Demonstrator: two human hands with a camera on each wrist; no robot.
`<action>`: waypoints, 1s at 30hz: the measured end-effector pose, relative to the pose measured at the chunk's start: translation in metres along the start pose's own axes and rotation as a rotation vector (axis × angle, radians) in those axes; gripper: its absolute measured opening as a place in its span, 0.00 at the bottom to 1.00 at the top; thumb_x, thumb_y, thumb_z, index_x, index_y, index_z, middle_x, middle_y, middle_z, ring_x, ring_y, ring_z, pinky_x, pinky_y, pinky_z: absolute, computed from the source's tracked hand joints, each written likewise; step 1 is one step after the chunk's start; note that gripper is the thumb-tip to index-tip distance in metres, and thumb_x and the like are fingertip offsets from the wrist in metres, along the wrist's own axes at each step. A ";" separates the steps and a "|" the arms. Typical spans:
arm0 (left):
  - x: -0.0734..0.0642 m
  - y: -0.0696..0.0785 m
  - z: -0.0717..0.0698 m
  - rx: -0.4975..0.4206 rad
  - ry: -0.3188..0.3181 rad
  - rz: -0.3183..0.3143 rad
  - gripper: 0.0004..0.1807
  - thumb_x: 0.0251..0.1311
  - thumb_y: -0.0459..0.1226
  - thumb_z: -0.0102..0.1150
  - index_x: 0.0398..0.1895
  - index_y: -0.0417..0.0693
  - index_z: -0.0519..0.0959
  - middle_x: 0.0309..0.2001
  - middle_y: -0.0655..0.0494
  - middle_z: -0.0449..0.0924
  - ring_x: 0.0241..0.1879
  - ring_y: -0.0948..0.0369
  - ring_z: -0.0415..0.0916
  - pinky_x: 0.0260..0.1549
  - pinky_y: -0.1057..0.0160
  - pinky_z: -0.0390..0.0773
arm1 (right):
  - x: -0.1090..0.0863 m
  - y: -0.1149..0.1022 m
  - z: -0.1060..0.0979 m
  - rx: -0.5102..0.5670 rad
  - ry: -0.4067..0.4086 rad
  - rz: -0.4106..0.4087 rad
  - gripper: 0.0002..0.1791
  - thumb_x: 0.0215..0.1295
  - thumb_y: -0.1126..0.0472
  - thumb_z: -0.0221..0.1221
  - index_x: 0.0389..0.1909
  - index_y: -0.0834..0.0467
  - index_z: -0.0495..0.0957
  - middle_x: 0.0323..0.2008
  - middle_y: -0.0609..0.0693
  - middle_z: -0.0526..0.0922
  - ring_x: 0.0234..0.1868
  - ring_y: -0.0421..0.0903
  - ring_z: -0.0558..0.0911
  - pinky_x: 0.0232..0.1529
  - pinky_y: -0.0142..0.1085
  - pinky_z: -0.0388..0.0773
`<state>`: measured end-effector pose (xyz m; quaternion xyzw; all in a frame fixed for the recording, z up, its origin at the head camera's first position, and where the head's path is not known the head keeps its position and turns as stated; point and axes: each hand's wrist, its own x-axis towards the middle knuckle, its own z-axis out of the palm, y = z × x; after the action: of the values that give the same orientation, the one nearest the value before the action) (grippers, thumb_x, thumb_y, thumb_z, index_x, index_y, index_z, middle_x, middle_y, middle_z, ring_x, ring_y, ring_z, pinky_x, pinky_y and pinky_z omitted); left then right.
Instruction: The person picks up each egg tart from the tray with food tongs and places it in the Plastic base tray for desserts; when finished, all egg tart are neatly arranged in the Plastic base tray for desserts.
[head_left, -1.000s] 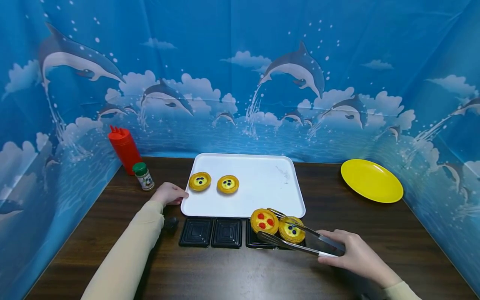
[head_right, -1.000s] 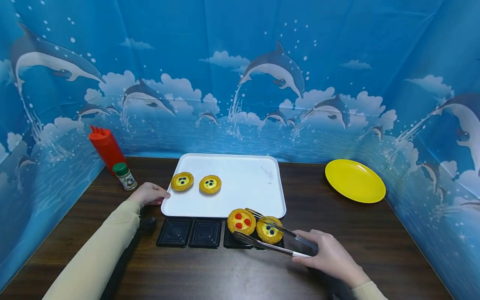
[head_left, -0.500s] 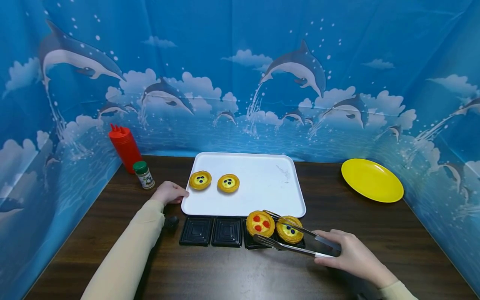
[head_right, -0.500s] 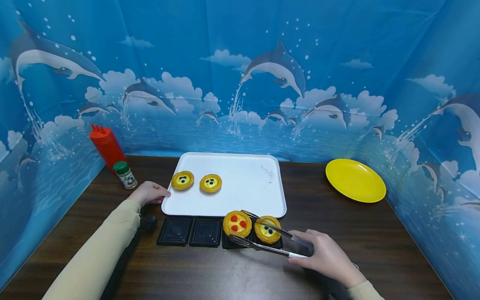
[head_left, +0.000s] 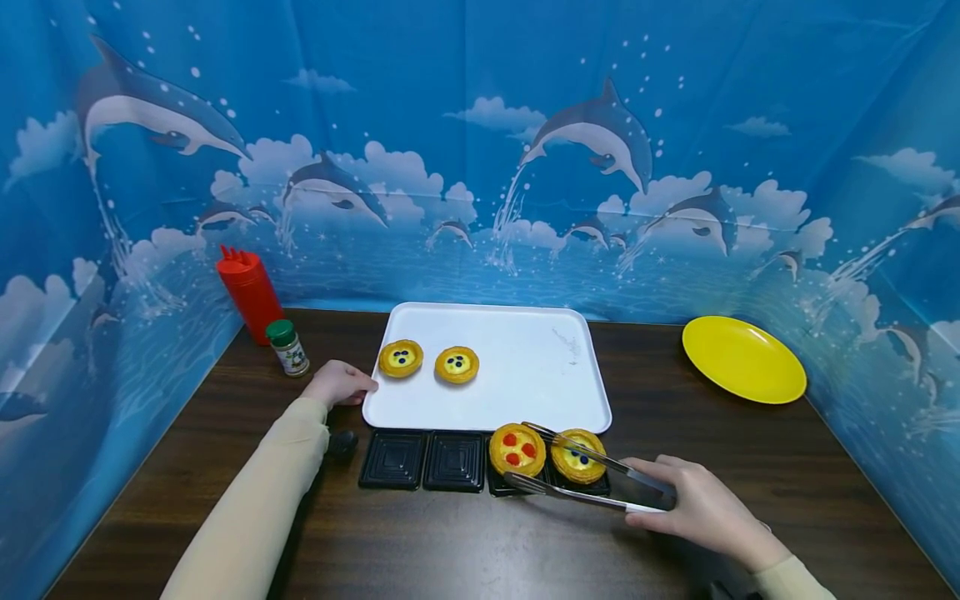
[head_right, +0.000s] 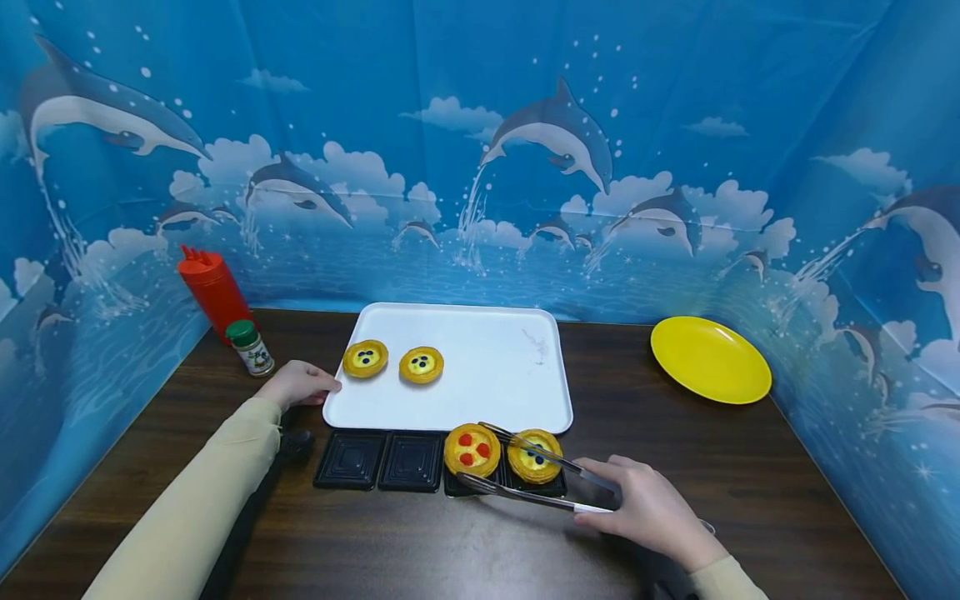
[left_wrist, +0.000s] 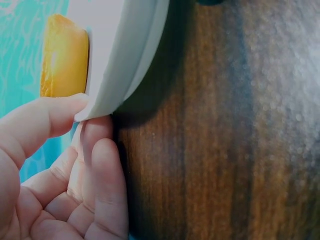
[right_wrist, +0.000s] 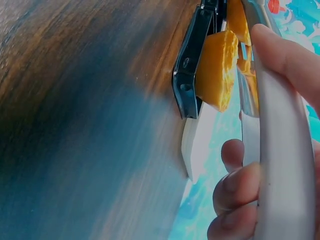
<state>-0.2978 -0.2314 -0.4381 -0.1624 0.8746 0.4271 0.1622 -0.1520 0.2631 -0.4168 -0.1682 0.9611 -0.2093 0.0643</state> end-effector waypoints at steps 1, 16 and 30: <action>0.000 0.000 0.000 0.003 0.002 0.001 0.18 0.60 0.39 0.61 0.46 0.32 0.79 0.40 0.43 0.80 0.29 0.60 0.75 0.31 0.70 0.79 | 0.000 -0.001 0.000 -0.004 -0.002 0.001 0.37 0.44 0.36 0.68 0.56 0.48 0.78 0.26 0.40 0.72 0.26 0.36 0.68 0.23 0.28 0.67; -0.002 0.000 0.000 0.003 0.001 -0.006 0.18 0.61 0.40 0.60 0.47 0.33 0.79 0.40 0.44 0.80 0.31 0.59 0.75 0.32 0.69 0.79 | 0.000 -0.004 -0.002 -0.053 0.015 -0.017 0.37 0.44 0.36 0.68 0.56 0.47 0.77 0.26 0.39 0.71 0.25 0.35 0.67 0.22 0.28 0.65; -0.002 -0.001 0.000 0.009 -0.004 -0.001 0.19 0.61 0.40 0.60 0.47 0.33 0.79 0.42 0.43 0.80 0.31 0.59 0.75 0.32 0.69 0.79 | -0.001 -0.005 -0.002 -0.050 0.032 -0.018 0.37 0.43 0.38 0.70 0.56 0.48 0.78 0.26 0.39 0.72 0.25 0.36 0.68 0.23 0.28 0.66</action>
<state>-0.2960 -0.2318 -0.4377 -0.1614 0.8762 0.4232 0.1647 -0.1500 0.2597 -0.4130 -0.1751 0.9654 -0.1887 0.0426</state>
